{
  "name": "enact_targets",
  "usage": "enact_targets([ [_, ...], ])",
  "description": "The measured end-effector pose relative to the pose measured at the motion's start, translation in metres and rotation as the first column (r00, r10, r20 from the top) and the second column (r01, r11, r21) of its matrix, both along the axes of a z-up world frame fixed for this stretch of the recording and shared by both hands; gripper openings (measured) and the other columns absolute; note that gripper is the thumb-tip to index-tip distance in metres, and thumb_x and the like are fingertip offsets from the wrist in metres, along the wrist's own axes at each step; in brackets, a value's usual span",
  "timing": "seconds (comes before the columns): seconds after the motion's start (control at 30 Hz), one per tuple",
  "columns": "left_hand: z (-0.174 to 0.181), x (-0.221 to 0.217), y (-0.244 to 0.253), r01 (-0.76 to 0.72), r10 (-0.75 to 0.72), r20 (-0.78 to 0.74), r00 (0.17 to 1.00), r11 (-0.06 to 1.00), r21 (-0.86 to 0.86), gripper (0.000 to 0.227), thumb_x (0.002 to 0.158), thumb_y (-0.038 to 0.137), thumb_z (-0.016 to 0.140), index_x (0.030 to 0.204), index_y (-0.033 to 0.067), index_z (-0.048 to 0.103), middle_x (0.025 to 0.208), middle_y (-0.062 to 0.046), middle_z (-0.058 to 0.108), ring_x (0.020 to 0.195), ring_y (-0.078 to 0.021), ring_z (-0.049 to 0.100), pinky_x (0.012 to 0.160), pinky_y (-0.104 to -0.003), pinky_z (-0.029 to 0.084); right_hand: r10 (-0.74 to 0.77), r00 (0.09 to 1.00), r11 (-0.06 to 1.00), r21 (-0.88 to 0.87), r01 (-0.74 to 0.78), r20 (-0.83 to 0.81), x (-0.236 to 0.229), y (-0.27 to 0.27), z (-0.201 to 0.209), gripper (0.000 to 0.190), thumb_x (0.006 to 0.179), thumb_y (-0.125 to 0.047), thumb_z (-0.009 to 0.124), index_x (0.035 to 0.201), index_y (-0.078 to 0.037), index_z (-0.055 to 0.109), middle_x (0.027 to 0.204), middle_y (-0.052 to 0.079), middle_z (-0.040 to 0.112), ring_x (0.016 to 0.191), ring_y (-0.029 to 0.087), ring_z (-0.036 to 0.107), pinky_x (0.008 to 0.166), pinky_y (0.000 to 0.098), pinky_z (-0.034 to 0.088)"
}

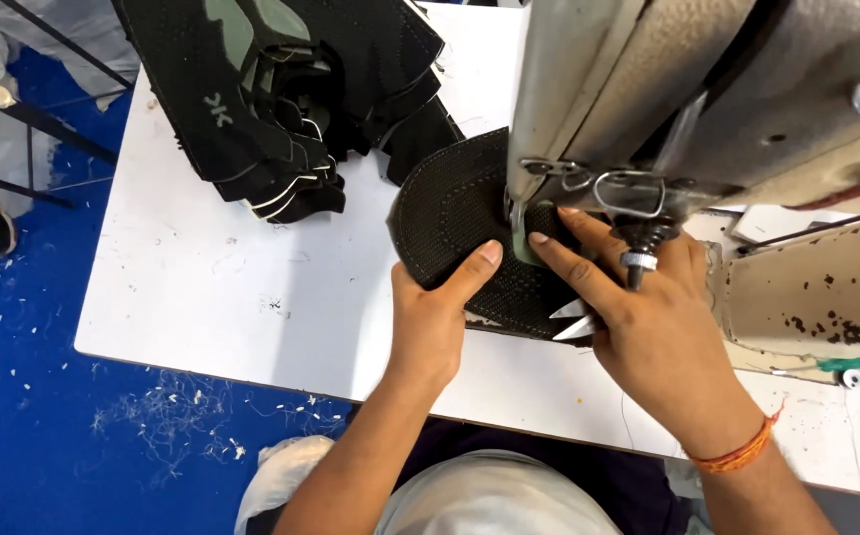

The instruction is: The person operates an industrial sewing machine to stitch together components of shoe uppers.

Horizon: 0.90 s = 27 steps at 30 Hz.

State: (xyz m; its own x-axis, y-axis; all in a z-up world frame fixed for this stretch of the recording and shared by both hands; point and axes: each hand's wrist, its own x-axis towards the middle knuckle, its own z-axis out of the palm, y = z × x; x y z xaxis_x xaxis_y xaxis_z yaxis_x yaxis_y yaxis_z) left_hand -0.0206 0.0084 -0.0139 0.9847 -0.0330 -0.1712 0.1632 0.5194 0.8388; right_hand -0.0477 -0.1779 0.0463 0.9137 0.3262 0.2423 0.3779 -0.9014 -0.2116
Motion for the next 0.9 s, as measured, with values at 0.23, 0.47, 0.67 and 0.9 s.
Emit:
enact_targets([
  [0.23,0.008,0.024,0.005,0.048,-0.046,-0.02,0.999,0.993,0.107,0.021,0.089,0.005,0.077,0.108,-0.0038,0.075,0.1,-0.009,0.076,0.089,-0.0146,0.071,0.084,-0.03,0.057,-0.065,0.997,0.998,0.013,0.064,0.052,0.0,0.008,0.0,0.069,0.073,0.002,0.07,0.137,-0.023,0.066,0.138,0.001,0.066,0.104,0.039,0.051,0.094,0.0496,0.039],
  [0.47,0.009,0.026,-0.001,0.09,-0.086,-0.033,0.996,0.984,0.154,0.022,0.09,0.009,0.077,0.107,-0.0055,0.076,0.099,-0.008,0.076,0.089,-0.0144,0.07,0.086,-0.03,0.056,-0.103,0.991,0.986,0.141,0.09,0.086,0.0,0.007,-0.003,0.071,0.075,0.001,0.07,0.141,-0.023,0.064,0.133,0.008,0.067,0.106,0.038,0.051,0.099,0.0513,0.04],
  [0.67,0.012,-0.002,-0.017,-0.01,0.009,0.018,1.0,0.997,0.077,0.021,0.094,0.013,0.073,0.109,-0.0009,0.071,0.1,-0.003,0.074,0.09,-0.0091,0.066,0.085,-0.026,0.054,-0.123,0.991,0.99,0.075,0.118,0.054,-0.003,0.009,-0.002,0.079,0.066,0.0,0.071,0.142,-0.022,0.063,0.118,0.017,0.063,0.114,0.042,0.048,0.102,0.054,0.038],
  [0.9,0.014,0.005,-0.013,-0.03,0.01,0.103,0.995,0.979,0.201,0.013,0.098,0.009,0.071,0.105,-0.0023,0.072,0.095,-0.004,0.072,0.083,-0.0081,0.063,0.076,-0.025,0.053,-0.12,0.99,0.982,0.154,0.108,0.075,-0.008,0.018,-0.003,0.07,0.075,0.002,0.067,0.14,-0.021,0.062,0.141,0.008,0.061,0.118,0.04,0.048,0.103,0.0517,0.038],
])
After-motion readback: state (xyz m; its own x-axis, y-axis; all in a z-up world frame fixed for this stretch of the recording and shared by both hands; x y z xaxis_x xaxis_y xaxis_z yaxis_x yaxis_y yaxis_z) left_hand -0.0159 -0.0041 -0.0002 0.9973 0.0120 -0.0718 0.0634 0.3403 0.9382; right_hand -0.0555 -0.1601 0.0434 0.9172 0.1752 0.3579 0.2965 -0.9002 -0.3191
